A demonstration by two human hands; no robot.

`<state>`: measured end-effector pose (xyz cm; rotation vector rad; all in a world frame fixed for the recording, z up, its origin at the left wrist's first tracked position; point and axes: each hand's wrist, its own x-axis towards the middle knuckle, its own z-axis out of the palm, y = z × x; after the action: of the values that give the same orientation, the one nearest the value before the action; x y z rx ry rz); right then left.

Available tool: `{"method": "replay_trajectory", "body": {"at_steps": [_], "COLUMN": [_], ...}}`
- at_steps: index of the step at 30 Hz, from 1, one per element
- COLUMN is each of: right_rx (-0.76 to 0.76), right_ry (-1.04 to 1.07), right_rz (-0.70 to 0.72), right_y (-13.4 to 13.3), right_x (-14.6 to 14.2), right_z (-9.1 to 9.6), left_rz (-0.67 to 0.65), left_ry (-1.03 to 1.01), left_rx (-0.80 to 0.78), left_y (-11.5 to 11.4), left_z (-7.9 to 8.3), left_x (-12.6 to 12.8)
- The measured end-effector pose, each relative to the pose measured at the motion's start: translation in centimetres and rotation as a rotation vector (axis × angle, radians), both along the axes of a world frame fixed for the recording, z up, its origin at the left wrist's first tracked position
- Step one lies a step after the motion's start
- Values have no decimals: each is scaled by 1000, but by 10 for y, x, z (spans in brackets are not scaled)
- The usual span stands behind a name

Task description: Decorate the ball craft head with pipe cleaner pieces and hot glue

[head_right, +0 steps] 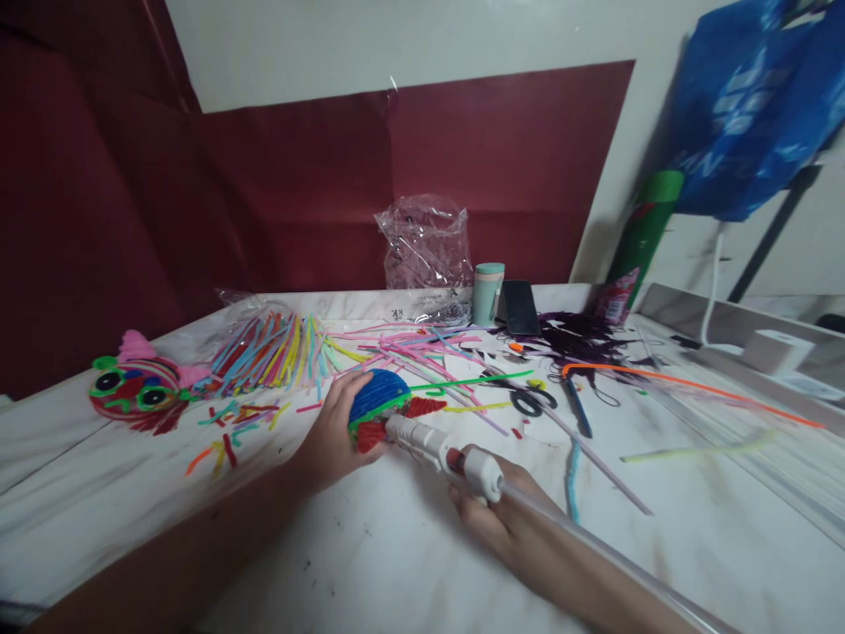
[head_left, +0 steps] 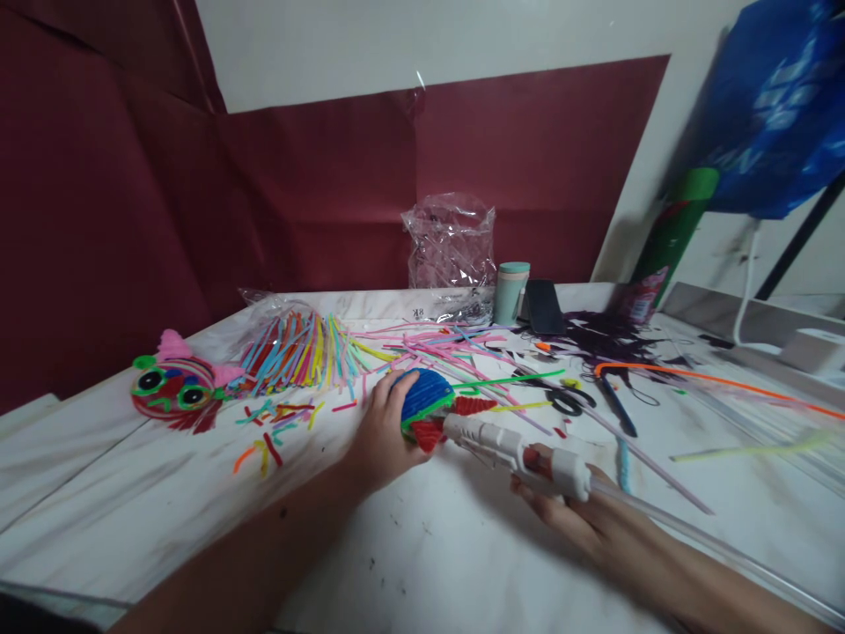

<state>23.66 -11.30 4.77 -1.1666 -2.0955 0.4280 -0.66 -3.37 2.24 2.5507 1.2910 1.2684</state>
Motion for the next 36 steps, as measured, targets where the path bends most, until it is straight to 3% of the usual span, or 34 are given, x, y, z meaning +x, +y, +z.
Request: {"method": "replay_trajectory", "body": {"at_steps": [16,27,36], "right_rx": [-73,-41,-14], "right_ry": [-85,-44,-41], "right_rz": [-49,-48,-51], "right_y": [4,0,4], "right_x": [9,5,5], "right_z": [-7,-1,-9], "left_rz": [11,4,9], "left_ry": [-24,-45,-41], "left_rx": [-15,-21,-12], "left_y": [1,0,1], "left_z": [-1,0,-1], "left_x": [-1,0,0]}}
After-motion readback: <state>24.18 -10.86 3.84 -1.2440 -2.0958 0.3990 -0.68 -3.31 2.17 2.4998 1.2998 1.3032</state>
